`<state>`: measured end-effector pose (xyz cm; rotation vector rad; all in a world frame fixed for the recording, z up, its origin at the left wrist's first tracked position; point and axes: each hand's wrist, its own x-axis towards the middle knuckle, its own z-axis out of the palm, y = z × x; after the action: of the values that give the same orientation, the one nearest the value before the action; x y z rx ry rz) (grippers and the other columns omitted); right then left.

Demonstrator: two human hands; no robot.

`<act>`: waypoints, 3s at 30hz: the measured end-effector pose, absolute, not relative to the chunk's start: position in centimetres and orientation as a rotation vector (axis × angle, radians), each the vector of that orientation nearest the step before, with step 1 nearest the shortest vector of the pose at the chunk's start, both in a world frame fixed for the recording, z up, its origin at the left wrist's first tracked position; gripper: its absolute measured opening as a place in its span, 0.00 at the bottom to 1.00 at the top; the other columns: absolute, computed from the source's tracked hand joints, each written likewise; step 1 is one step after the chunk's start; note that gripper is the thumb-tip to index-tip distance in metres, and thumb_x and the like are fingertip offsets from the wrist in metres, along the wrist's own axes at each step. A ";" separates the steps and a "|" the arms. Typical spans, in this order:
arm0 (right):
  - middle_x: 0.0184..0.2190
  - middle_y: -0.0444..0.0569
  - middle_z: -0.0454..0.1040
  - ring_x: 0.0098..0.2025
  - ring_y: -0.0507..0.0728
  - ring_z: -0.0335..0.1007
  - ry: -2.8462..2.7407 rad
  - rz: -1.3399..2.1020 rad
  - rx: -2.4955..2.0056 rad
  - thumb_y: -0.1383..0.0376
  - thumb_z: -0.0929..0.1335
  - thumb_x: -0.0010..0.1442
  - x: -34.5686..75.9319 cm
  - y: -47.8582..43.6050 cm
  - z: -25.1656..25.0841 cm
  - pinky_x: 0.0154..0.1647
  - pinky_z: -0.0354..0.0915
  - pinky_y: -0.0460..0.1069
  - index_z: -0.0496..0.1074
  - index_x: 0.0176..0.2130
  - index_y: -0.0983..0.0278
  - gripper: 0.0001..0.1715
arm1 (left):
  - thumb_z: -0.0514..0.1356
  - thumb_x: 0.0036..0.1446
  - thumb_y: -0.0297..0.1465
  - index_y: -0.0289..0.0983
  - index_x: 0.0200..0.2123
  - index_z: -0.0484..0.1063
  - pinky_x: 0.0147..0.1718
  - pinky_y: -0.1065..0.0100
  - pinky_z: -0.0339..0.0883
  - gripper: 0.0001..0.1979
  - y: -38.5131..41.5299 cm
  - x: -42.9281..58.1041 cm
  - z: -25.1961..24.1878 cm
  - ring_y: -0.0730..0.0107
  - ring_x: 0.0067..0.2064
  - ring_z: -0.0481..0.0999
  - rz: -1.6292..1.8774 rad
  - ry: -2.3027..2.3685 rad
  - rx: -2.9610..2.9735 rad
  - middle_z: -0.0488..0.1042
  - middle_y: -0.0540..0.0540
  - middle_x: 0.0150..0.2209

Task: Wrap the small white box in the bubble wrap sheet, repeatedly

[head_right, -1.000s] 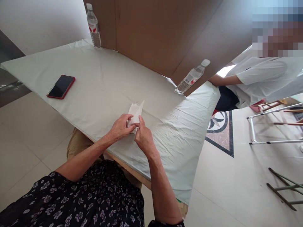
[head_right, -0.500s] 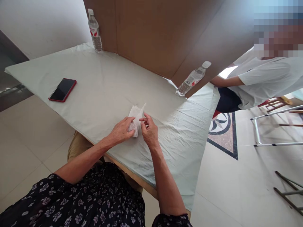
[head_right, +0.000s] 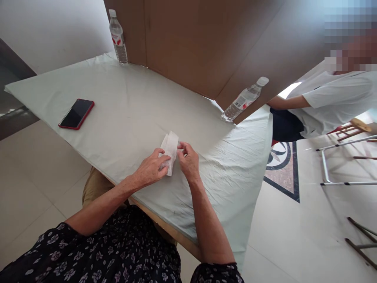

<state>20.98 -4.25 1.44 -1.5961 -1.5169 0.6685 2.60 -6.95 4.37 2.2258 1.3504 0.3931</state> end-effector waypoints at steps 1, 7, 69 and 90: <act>0.44 0.54 0.79 0.33 0.55 0.71 -1.469 0.677 -1.643 0.59 0.67 0.55 21.4 -3.7 1.5 0.41 0.69 0.53 0.72 0.51 0.65 0.25 | 0.56 0.60 0.29 0.37 0.53 0.73 0.47 0.56 0.75 0.18 -7.0 2.6 4.3 0.56 0.48 0.79 0.405 1.351 2.228 0.62 0.36 0.62; 0.42 0.56 0.78 0.38 0.59 0.74 -1.470 0.850 -1.885 0.53 0.71 0.53 21.9 0.7 1.3 0.40 0.69 0.55 0.68 0.55 0.68 0.36 | 0.56 0.59 0.27 0.36 0.51 0.74 0.49 0.55 0.75 0.17 -7.2 2.7 4.4 0.53 0.53 0.77 0.437 1.352 2.287 0.53 0.35 0.70; 0.43 0.48 0.81 0.47 0.59 0.77 -1.575 0.946 -1.274 0.57 0.69 0.60 18.7 -9.4 3.2 0.53 0.69 0.56 0.77 0.42 0.59 0.12 | 0.61 0.54 0.39 0.34 0.38 0.74 0.27 0.71 0.66 0.14 -5.3 0.2 2.9 0.73 0.26 0.72 0.693 1.176 1.628 0.74 0.50 0.28; 0.37 0.47 0.80 0.38 0.58 0.75 -1.341 1.202 -1.296 0.48 0.72 0.54 18.7 -5.5 0.3 0.46 0.70 0.54 0.75 0.47 0.62 0.28 | 0.65 0.46 0.31 0.29 0.59 0.64 0.50 0.61 0.71 0.36 -2.9 -0.3 1.7 0.59 0.51 0.77 0.782 0.936 1.262 0.74 0.34 0.54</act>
<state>18.70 -5.46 0.28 -1.2956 -1.3414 1.2019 -0.34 -2.89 1.69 1.2619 0.9357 0.7823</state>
